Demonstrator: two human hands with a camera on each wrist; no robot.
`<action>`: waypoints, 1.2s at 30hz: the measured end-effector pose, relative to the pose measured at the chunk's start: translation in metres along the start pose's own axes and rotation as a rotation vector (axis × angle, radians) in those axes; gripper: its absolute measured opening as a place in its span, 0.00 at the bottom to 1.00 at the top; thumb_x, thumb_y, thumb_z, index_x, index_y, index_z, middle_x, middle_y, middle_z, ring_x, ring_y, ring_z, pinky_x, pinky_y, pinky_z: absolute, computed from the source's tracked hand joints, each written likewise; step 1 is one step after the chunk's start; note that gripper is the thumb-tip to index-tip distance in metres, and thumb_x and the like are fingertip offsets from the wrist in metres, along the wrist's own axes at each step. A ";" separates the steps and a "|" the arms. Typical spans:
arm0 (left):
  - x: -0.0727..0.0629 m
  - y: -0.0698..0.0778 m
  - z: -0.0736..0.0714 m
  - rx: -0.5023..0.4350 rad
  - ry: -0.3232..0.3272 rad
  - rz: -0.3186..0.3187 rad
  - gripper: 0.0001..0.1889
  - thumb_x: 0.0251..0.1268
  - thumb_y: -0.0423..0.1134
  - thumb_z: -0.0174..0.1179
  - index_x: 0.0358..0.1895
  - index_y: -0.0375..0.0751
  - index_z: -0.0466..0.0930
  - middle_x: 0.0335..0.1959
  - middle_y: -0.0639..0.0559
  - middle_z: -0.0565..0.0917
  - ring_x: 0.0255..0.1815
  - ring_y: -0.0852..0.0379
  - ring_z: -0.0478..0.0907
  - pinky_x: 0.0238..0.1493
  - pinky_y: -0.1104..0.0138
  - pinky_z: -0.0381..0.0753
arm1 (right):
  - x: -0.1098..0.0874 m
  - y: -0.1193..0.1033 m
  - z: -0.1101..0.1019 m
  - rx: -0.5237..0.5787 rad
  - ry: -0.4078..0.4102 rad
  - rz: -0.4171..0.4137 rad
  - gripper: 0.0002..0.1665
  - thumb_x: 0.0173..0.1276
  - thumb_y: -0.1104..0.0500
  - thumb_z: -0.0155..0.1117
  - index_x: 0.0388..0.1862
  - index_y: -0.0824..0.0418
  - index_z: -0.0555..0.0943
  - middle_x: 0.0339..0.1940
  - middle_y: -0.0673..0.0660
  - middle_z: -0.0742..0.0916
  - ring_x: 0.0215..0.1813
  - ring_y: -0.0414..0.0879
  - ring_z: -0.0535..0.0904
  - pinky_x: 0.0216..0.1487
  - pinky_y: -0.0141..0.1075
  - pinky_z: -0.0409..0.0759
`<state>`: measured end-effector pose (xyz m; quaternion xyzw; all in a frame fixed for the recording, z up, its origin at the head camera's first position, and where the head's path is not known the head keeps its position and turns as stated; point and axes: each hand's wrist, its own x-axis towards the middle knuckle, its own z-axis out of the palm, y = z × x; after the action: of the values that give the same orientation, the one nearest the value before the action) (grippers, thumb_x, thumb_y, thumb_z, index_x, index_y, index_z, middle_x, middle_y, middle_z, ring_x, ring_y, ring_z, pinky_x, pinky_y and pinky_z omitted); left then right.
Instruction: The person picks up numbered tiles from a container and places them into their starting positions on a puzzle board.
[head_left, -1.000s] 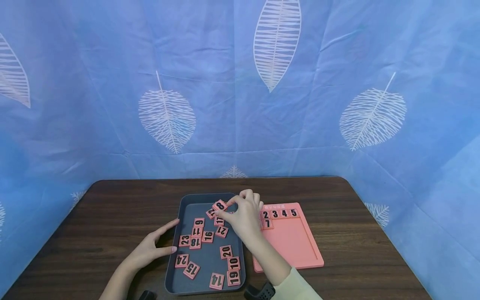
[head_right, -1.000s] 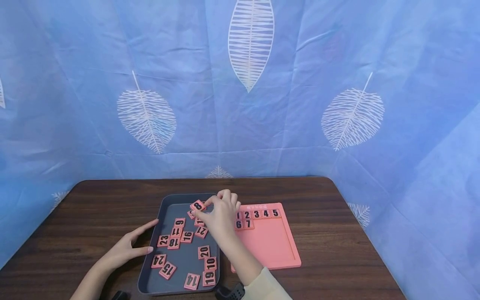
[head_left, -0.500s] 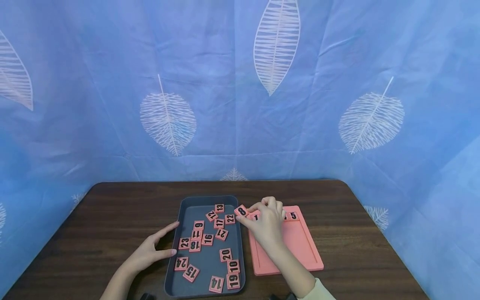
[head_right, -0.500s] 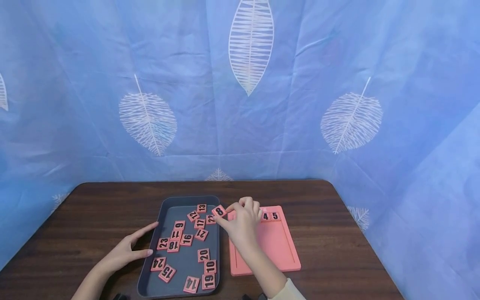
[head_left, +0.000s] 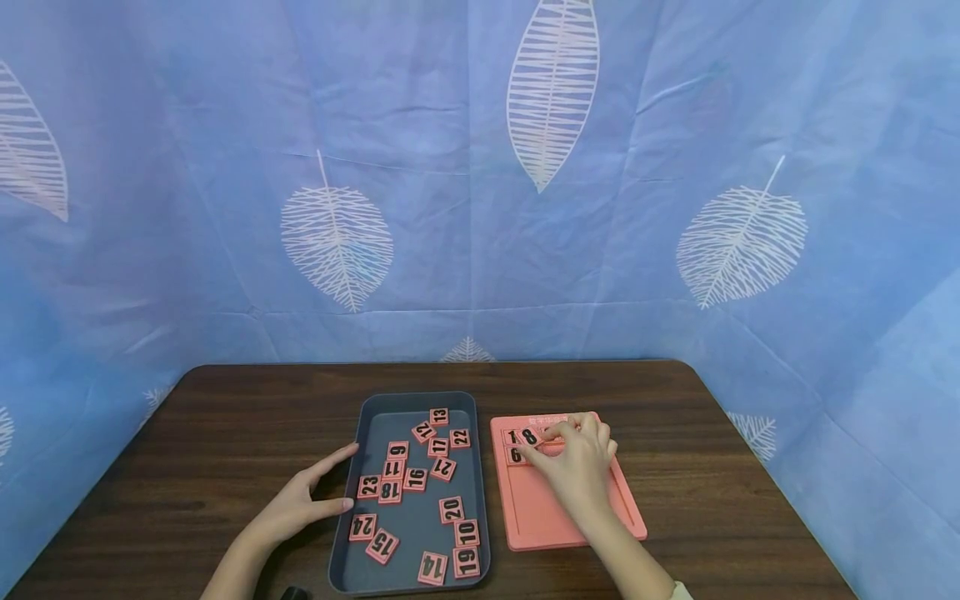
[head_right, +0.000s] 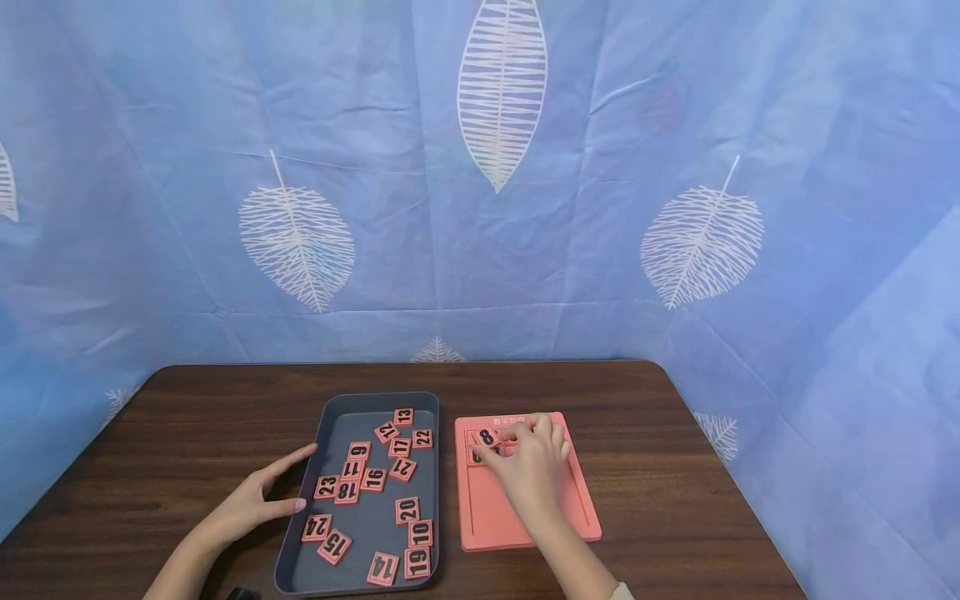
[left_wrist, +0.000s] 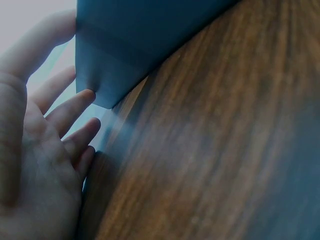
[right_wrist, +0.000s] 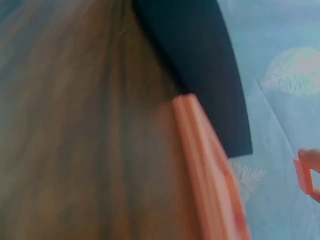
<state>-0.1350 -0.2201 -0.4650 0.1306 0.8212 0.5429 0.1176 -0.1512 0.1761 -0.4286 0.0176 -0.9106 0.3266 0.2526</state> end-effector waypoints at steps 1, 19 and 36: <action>0.000 0.000 0.000 0.004 -0.002 0.006 0.39 0.62 0.39 0.65 0.75 0.46 0.58 0.74 0.37 0.54 0.72 0.30 0.45 0.60 0.31 0.52 | -0.001 0.004 -0.001 -0.015 0.000 0.008 0.21 0.41 0.44 0.83 0.24 0.55 0.84 0.38 0.53 0.72 0.43 0.54 0.61 0.45 0.50 0.55; 0.002 0.001 0.001 -0.001 0.004 -0.010 0.39 0.61 0.39 0.66 0.75 0.47 0.58 0.74 0.38 0.54 0.72 0.31 0.46 0.60 0.32 0.52 | -0.008 0.049 0.000 -0.138 -0.005 0.087 0.23 0.43 0.41 0.80 0.24 0.56 0.83 0.37 0.56 0.74 0.40 0.56 0.64 0.39 0.50 0.56; 0.001 -0.002 0.000 -0.019 -0.002 -0.004 0.39 0.62 0.39 0.65 0.75 0.47 0.57 0.74 0.38 0.54 0.72 0.31 0.46 0.61 0.32 0.52 | -0.011 0.063 0.012 -0.146 -0.120 0.121 0.21 0.46 0.41 0.79 0.25 0.53 0.82 0.38 0.56 0.74 0.40 0.54 0.64 0.38 0.47 0.55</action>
<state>-0.1360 -0.2210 -0.4670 0.1283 0.8161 0.5504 0.1207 -0.1588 0.2173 -0.4787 -0.0365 -0.9448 0.2724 0.1781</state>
